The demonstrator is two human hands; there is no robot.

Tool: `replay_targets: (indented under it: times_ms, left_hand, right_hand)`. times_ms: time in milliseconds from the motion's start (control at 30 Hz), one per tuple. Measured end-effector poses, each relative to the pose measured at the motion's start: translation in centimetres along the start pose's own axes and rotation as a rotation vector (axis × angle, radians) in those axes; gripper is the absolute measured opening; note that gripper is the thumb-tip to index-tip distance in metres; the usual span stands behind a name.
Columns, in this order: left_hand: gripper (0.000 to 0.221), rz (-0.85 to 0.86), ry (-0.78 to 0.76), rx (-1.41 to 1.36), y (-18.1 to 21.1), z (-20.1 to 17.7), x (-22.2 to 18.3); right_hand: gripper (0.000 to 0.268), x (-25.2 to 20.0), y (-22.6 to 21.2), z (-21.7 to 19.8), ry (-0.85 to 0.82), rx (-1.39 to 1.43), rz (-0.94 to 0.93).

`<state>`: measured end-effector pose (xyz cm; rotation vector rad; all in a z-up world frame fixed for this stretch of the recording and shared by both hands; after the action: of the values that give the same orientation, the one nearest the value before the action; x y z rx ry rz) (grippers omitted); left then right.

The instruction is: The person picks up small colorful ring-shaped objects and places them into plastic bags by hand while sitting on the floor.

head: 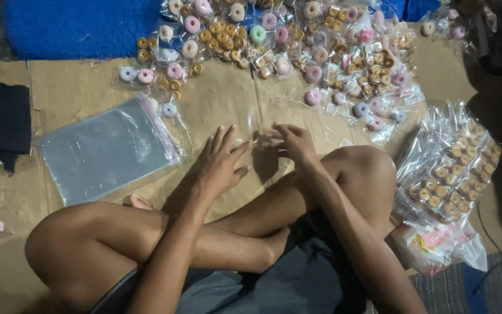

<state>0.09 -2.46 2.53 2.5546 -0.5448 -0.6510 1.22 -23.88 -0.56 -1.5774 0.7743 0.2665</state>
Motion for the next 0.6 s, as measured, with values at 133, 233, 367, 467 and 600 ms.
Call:
replay_targets:
  times_ms: [133,233,367,467,600]
  left_hand:
    - [0.054,-0.103,-0.081,0.089,0.2,-1.8,-0.1]
    - [0.047,-0.080,-0.031,0.027,-1.0,-1.6,-0.2]
    - [0.044,-0.053,0.133,-0.054,-1.5,-1.6,0.2]
    - [0.052,-0.092,0.161,-0.208,0.9,-2.8,-1.2]
    - [0.077,-0.057,0.010,-0.266,2.0,-0.4,-0.8]
  right_hand:
    - [0.034,0.2,0.5,-0.1,0.086,-0.219,-0.210]
    - [0.029,-0.5,0.2,-0.8,0.073,-0.230,-0.229]
    - [0.024,-1.1,0.1,-0.3,-0.026,-0.188,-0.185]
    - [0.024,-1.9,-0.1,0.1,-0.106,-0.257,-0.217]
    - [0.024,-1.9,0.2,1.3,-0.212,-0.404,-0.204]
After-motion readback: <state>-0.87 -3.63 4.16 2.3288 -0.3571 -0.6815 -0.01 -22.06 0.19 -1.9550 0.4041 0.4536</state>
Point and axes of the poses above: each hand's wrist, its own x-axis towards the middle knuckle, its own z-axis out of the palm, y = z × x, the point moved 2 cm from there along x, towards the middle knuckle, and after that the axes turned 1 degree about -z, right-handed, at the moved point
